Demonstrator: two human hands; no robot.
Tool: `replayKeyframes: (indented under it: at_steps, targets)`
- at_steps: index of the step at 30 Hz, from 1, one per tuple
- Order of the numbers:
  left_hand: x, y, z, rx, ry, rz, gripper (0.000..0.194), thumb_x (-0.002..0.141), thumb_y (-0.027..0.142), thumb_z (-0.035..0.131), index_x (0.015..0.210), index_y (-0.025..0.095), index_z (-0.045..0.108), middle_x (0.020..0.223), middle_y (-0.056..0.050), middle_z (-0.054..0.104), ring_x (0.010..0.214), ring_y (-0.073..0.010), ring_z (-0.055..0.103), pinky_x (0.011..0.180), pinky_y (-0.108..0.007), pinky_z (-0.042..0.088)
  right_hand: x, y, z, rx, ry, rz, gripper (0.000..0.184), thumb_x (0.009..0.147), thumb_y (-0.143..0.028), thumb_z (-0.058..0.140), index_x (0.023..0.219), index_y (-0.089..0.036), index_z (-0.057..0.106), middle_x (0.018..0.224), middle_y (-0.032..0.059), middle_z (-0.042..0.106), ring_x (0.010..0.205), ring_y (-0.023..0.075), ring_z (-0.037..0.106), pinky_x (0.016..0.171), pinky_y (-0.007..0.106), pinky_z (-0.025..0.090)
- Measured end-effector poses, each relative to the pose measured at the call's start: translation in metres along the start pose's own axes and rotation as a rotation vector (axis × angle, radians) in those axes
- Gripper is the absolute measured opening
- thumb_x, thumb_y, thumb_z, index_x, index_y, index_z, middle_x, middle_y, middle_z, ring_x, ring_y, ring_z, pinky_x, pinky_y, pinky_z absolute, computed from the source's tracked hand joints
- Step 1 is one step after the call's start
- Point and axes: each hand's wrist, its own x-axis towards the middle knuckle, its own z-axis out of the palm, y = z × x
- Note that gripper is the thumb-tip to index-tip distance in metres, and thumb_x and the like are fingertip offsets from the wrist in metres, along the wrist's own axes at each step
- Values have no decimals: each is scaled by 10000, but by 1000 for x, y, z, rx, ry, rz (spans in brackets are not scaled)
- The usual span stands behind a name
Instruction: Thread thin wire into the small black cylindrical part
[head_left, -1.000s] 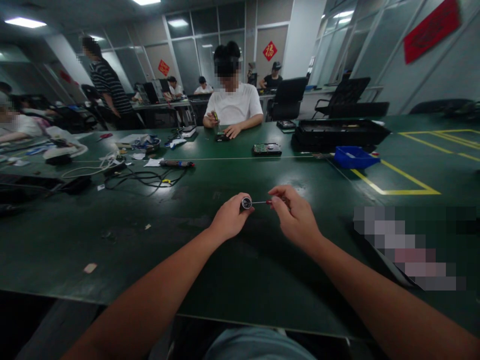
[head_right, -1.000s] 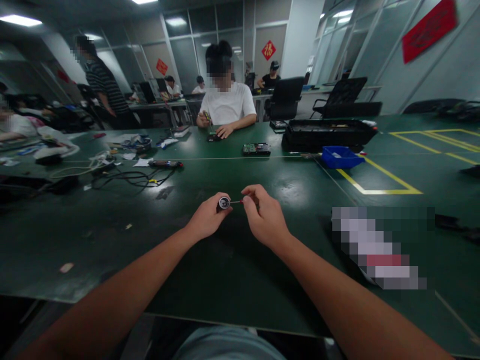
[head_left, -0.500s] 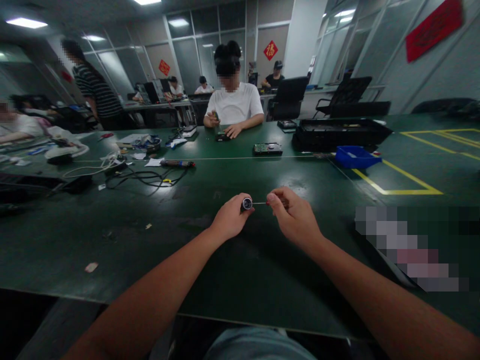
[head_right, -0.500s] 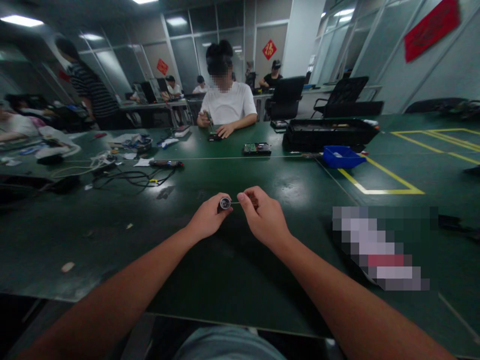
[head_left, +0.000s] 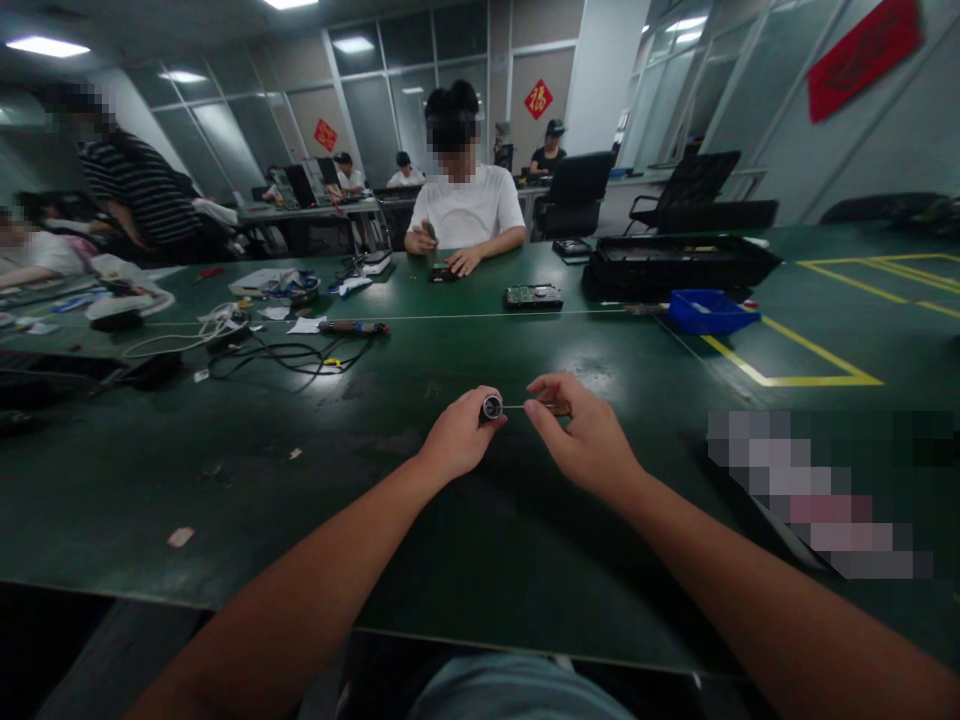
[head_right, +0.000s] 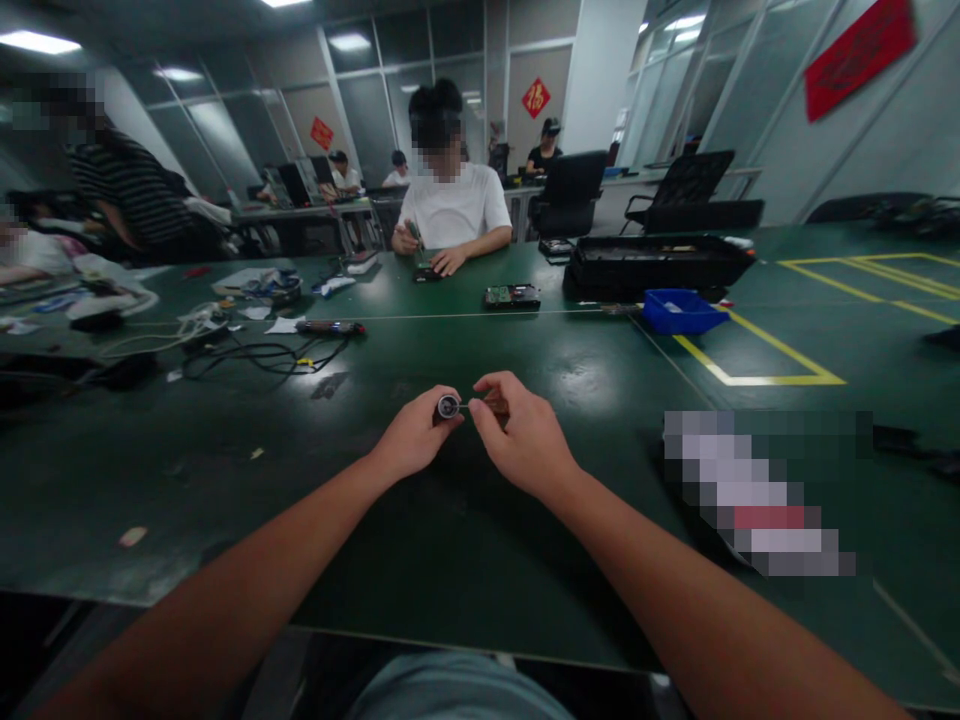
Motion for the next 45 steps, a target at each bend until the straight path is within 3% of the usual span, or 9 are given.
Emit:
replayKeyframes:
  at_steps: [3,5,9,16,24,28,30,34,45]
  targets:
    - [0,0,1,3,-12,11,137,876,228,596,1012,236,583,971,-11,630,862,-169,580,747,-284,434,1,1,0,-43,25,37,240,966,-405,465,989,-204,594,781,41,676,670,181,629,599,307,424]
    - [0,1,0,4,-12,15,135,874,228,598,1009,236,581,973,-10,629,869,-172,581,753,-287,437,1,3,1,-36,45,51,246,978,-399,439,1043,-207,579,756,31,663,624,174,606,579,310,403]
    - [-1,4,-2,13,-5,2,149,876,235,601,1023,231,580,996,-18,632,891,-178,585,763,-292,443,0,6,3,47,77,25,261,946,-350,501,1167,-212,511,826,42,663,706,194,637,624,319,438]
    - [-1,1,1,15,-6,20,133,873,232,604,1004,236,582,954,-6,623,855,-167,574,737,-280,428,1,5,1,20,74,71,222,969,-378,450,976,-206,591,768,37,657,676,184,621,627,321,433]
    - [0,3,-2,42,-13,-4,172,877,246,606,1048,237,582,1015,-22,632,904,-184,594,813,-313,456,9,21,13,512,179,213,247,914,-426,552,934,-186,608,836,50,656,751,177,644,750,367,541]
    - [0,6,-6,95,-58,43,196,897,266,583,1093,263,584,1061,-27,629,941,-197,606,856,-338,464,18,36,13,729,227,424,261,894,-457,548,849,-202,581,748,19,598,635,152,599,669,357,570]
    - [0,7,-7,100,-71,50,185,903,270,575,1088,266,581,1054,-26,631,938,-200,608,852,-345,466,21,42,12,769,253,462,250,887,-448,562,818,-208,571,719,6,571,596,140,568,629,340,562]
    - [0,6,-6,85,-79,21,165,895,260,584,1060,253,584,1024,-28,635,916,-198,607,835,-343,471,21,45,11,710,339,388,236,895,-442,564,842,-213,580,755,16,591,636,146,574,621,324,550]
    - [-1,5,-3,86,-72,25,194,882,264,602,1076,261,603,1038,-32,640,936,-203,611,850,-345,472,11,23,7,371,264,155,230,967,-415,474,907,-211,565,786,21,626,686,152,599,679,329,486]
